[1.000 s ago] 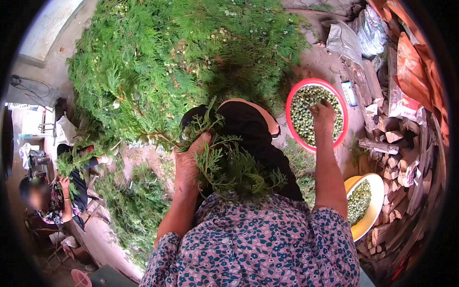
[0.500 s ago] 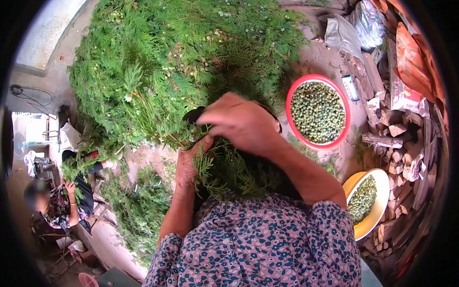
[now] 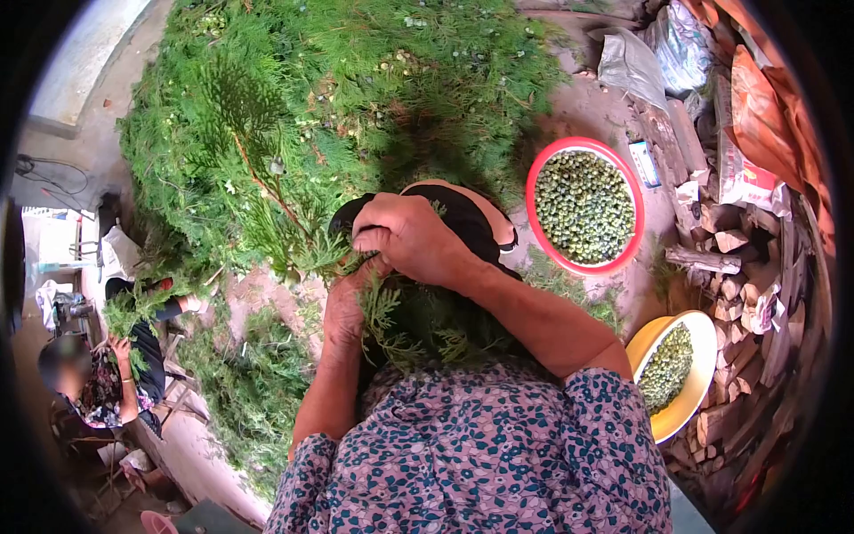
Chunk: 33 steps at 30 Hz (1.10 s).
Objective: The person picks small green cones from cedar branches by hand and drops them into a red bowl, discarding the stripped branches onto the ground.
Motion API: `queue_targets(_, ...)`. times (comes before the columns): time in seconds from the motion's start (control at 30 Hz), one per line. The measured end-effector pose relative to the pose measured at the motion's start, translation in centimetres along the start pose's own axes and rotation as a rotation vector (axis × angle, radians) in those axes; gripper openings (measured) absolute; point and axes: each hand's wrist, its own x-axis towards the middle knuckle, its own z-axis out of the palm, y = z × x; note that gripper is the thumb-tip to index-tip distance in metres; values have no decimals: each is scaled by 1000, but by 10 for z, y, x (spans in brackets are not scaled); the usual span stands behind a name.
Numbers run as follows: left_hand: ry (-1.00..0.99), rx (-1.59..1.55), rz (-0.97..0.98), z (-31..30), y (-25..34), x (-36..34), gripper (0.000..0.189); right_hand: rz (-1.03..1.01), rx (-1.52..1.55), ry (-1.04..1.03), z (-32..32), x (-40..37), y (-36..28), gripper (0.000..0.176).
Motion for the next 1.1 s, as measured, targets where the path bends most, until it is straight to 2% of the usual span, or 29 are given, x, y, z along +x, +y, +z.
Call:
queue_targets(0.07,-54,-139,-1,5,0,3,37,411,302,85,-1,-3,-7,14)
queue_targets(0.1,-59,-138,-3,6,-3,4,37,415,300,89,-4,-4,-4,14)
queue_targets(0.17,-45,-112,19,7,-12,8,40,513,277,325,-17,-3,7,17)
queue_targets(0.23,-20,-106,30,6,-15,11,46,579,378,488,-38,-8,14,16)
queue_targets(0.3,-61,-261,-20,7,-17,14,53,571,399,579,-62,-24,30,18)
queue_targets(0.33,-13,-277,-13,12,-12,10,43,604,359,664,-74,-34,39,19)
queue_targets(0.37,-14,-280,-13,13,-9,9,43,636,320,746,-86,-46,49,19)
queue_targets(0.43,-37,-253,36,13,-4,10,32,690,91,799,-115,-77,71,23)
queue_targets(0.47,-7,-367,49,17,-4,9,24,714,40,914,-128,-100,92,24)
queue_targets(0.5,-7,-369,50,16,-3,9,24,737,-12,1031,-140,-126,114,25)
queue_targets(0.6,-8,-377,29,17,-2,10,29,893,-360,1076,-182,-202,162,30)
queue_targets(0.63,46,-339,18,18,-1,11,30,916,-502,1099,-185,-205,162,32)
queue_targets(0.67,101,-301,6,19,-1,11,30,943,-407,1150,-186,-210,160,32)
queue_targets(0.7,102,-301,6,20,0,10,30,943,-406,1150,-186,-211,162,32)
queue_targets(0.77,93,-351,85,27,3,9,33,808,-417,1027,-173,-190,140,32)
queue_targets(0.8,61,-339,107,26,0,13,31,776,-244,996,-156,-158,105,32)
queue_targets(0.9,31,-364,50,29,5,12,28,551,48,875,-117,-96,51,24)
queue_targets(1.0,51,-320,86,30,3,15,22,456,178,544,-76,-53,-46,15)
queue_targets(1.03,50,-317,119,34,1,16,21,273,120,402,-62,-47,-66,11)
queue_targets(1.07,109,-196,187,39,6,16,20,92,32,236,-53,-41,-76,11)
queue_targets(1.1,27,225,415,30,-12,24,22,121,58,176,-40,-37,-86,13)
